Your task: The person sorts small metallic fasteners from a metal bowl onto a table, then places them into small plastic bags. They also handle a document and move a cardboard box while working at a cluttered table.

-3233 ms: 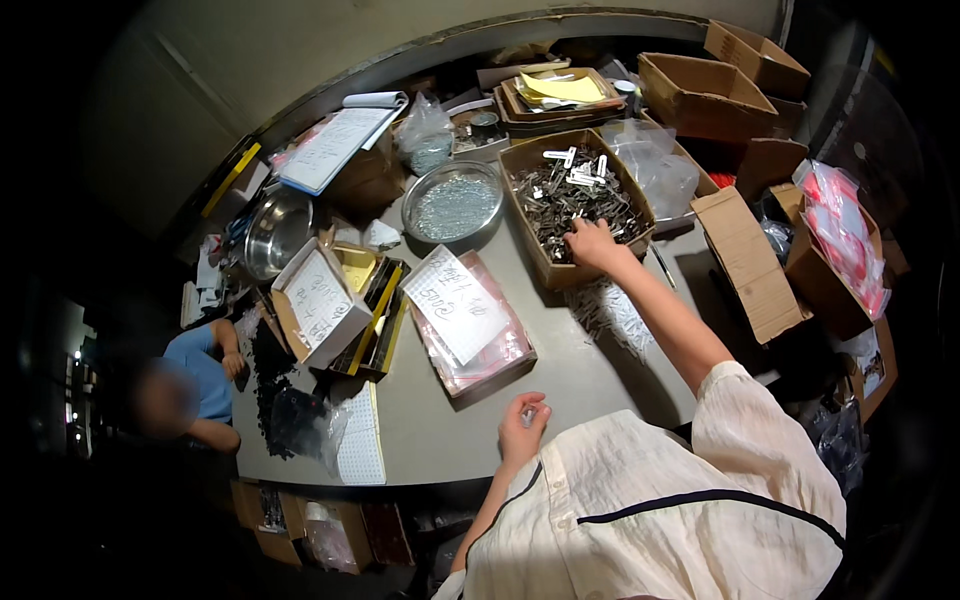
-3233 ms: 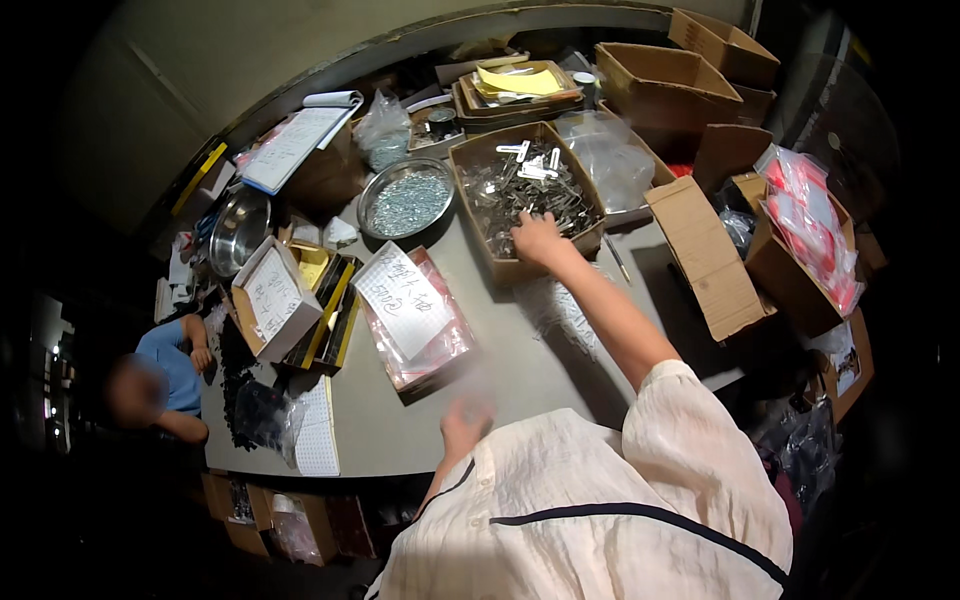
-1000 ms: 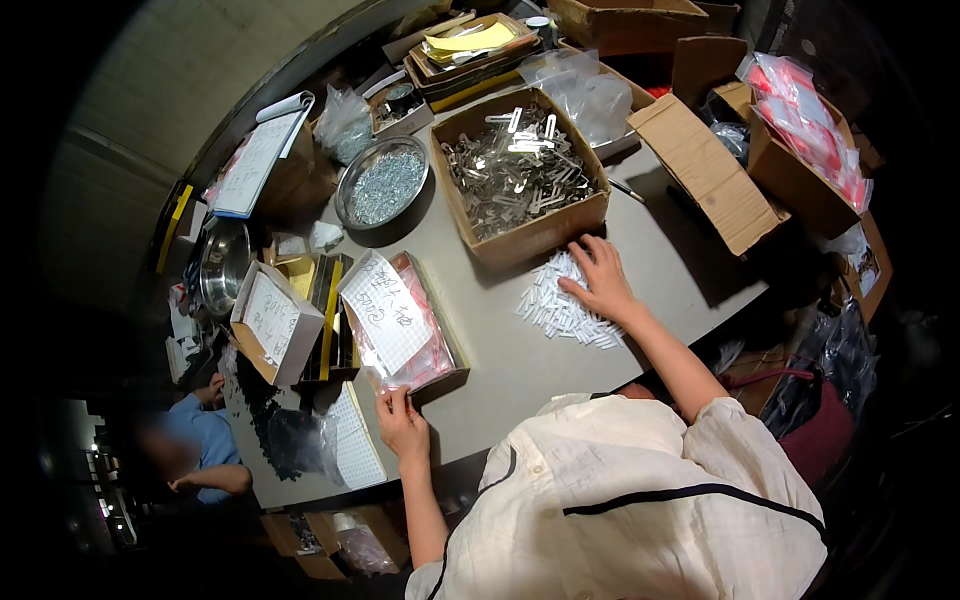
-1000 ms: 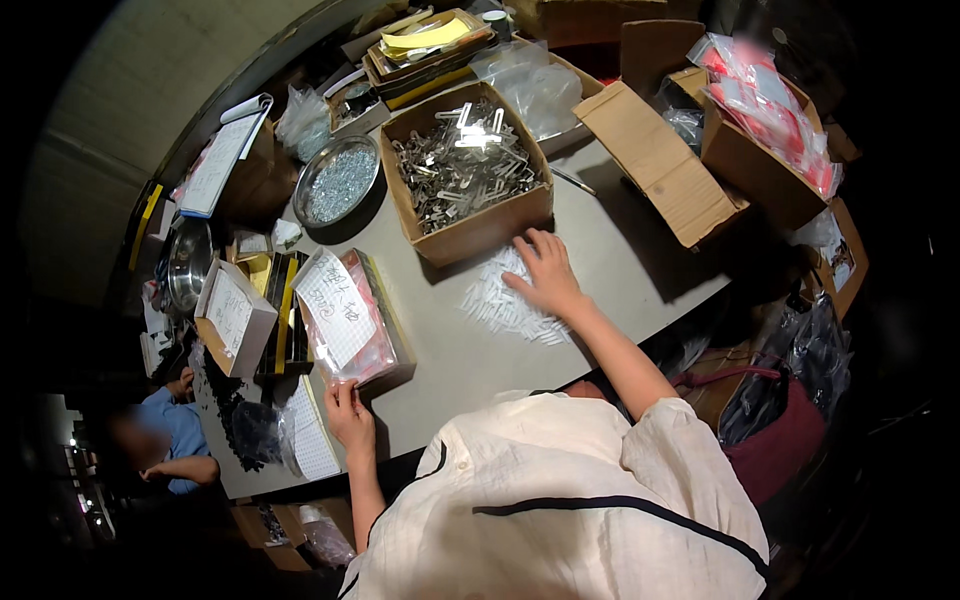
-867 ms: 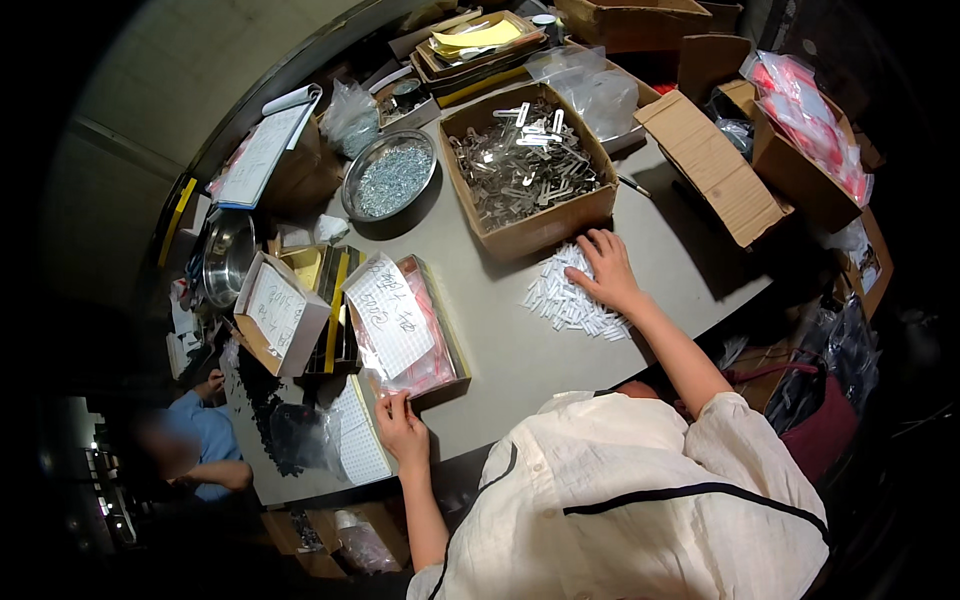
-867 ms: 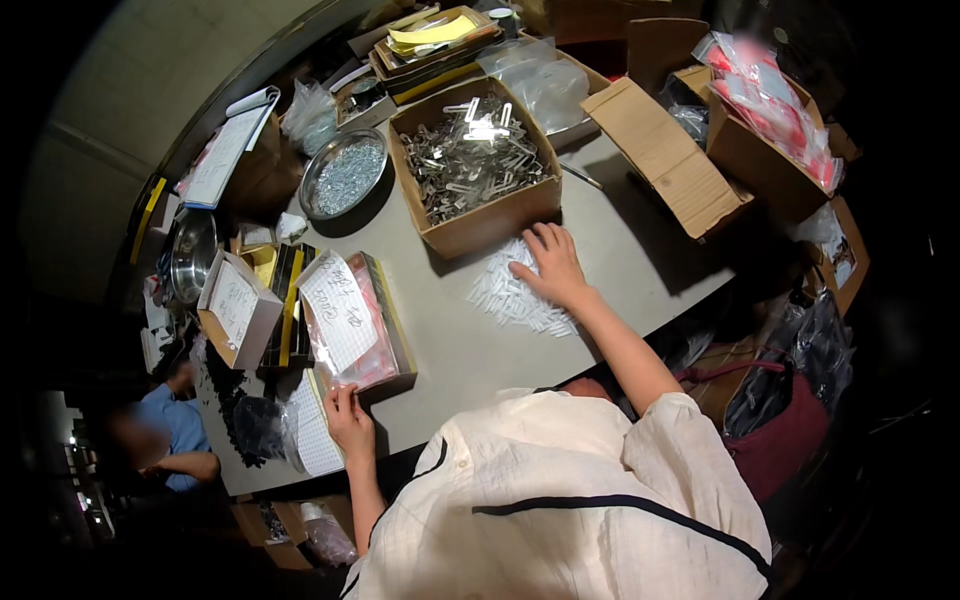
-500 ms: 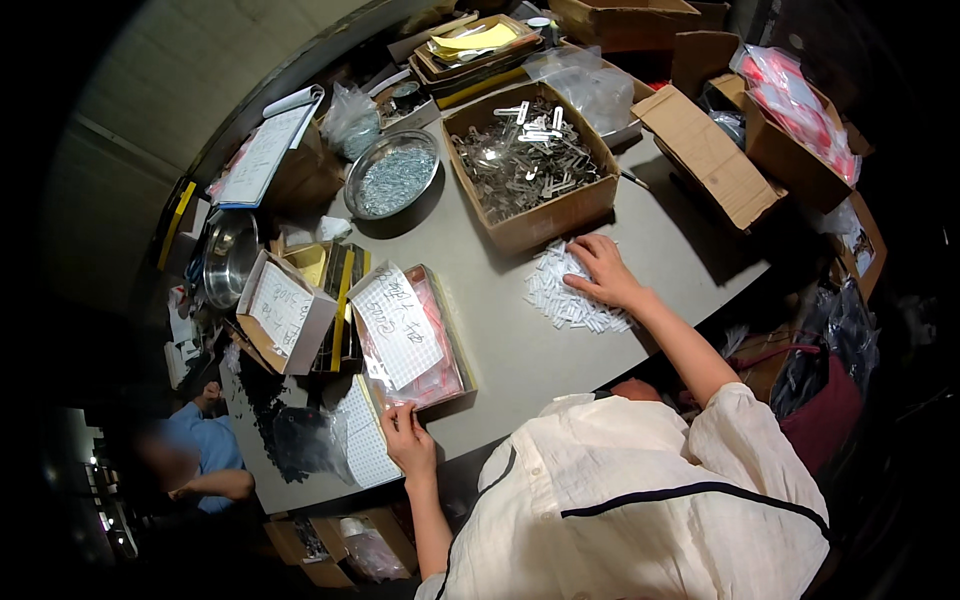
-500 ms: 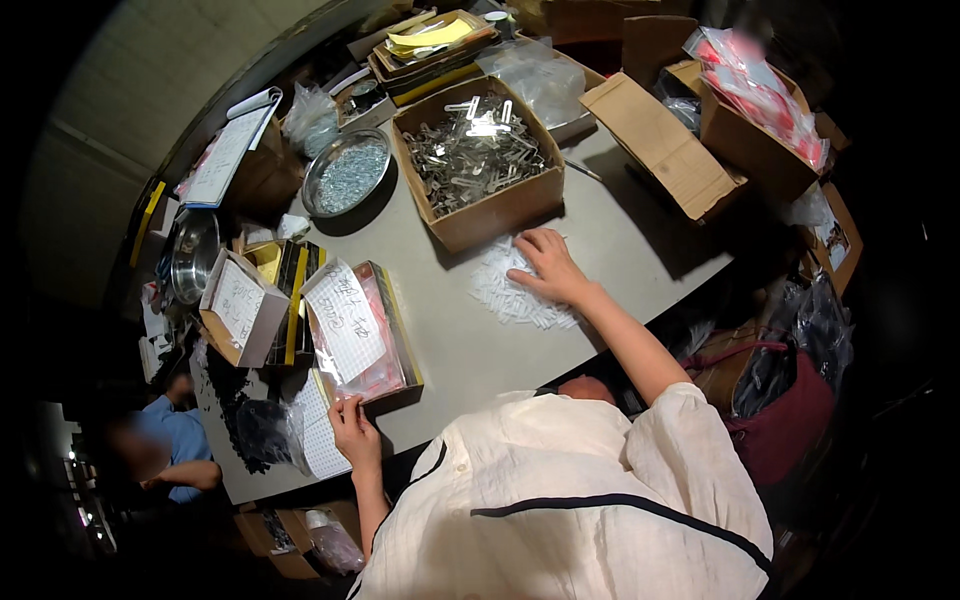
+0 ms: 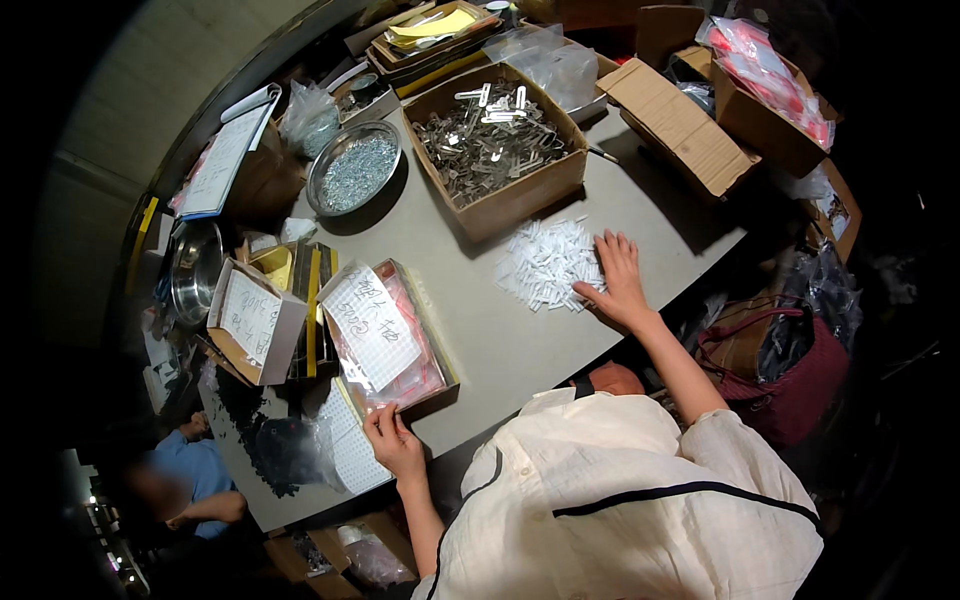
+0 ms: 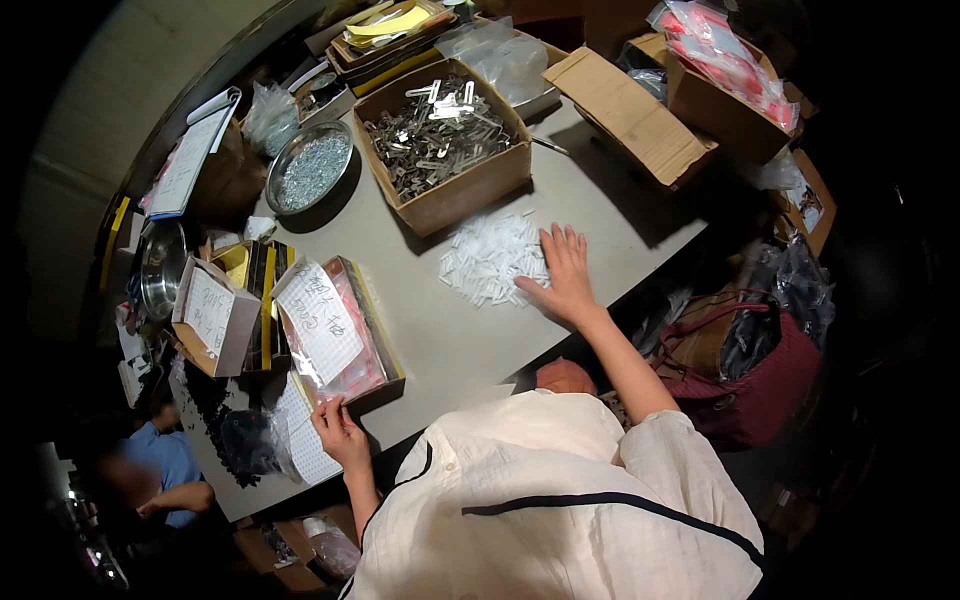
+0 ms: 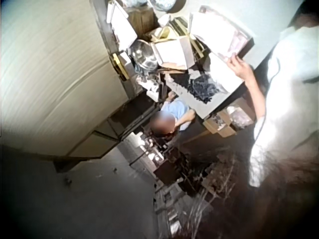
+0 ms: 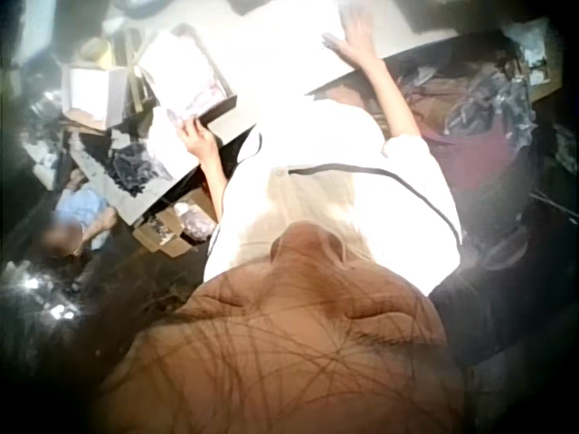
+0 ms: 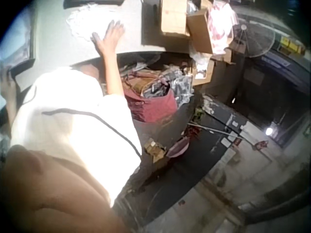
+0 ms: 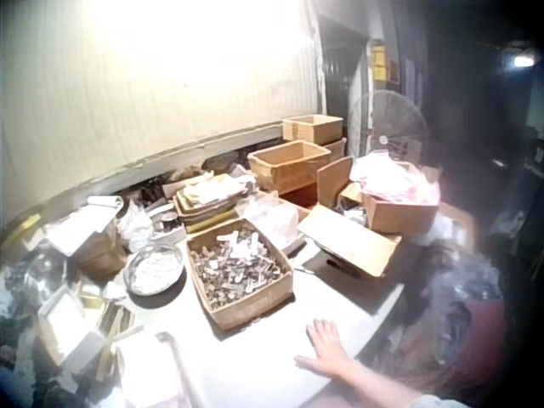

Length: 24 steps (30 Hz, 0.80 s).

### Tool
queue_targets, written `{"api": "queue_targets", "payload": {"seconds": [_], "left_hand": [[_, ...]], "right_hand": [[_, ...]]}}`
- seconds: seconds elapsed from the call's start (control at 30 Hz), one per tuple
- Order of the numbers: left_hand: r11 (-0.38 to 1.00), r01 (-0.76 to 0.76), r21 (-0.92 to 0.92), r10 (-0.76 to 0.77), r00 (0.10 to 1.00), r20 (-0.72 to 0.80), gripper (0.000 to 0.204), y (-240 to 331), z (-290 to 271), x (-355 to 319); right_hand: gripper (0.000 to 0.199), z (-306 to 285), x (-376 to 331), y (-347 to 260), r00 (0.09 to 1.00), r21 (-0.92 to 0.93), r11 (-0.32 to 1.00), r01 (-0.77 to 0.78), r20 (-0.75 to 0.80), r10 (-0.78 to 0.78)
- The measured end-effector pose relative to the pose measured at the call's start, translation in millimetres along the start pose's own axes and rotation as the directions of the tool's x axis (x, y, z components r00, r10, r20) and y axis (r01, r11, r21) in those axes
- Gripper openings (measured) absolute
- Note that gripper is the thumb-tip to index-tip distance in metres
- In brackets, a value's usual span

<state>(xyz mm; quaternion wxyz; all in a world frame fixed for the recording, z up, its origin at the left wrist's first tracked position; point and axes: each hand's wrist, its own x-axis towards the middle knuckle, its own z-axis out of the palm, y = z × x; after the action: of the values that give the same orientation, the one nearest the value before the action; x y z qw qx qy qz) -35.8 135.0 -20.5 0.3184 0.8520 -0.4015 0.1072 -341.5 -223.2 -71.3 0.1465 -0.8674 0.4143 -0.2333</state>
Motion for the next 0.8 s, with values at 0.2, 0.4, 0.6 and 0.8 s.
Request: {"api": "queue_targets", "payload": {"seconds": [0.2,0.4,0.6,0.8], "left_hand": [[0.999,-0.037,0.021,0.037,0.999,0.013,0.031,0,-3,5],[0.999,-0.014,0.033,0.013,1.000,0.005,0.029,4,-4,4],[1.000,-0.013,-0.015,0.012,0.998,-0.058,0.027,16,-14,10],[0.967,-0.014,-0.253,0.007,1.000,-0.029,0.030,103,6,91]], "right_hand": [[0.085,32,26,-63,0.994,0.050,0.992,0.113,-0.009,-0.113],[0.080,64,32,-106,0.978,0.121,0.970,0.211,-0.029,-0.209],[0.067,52,59,-91,0.978,0.186,0.971,0.151,-0.170,-0.120],[0.057,69,100,10,0.922,0.087,0.995,-0.053,-0.377,0.082]]}}
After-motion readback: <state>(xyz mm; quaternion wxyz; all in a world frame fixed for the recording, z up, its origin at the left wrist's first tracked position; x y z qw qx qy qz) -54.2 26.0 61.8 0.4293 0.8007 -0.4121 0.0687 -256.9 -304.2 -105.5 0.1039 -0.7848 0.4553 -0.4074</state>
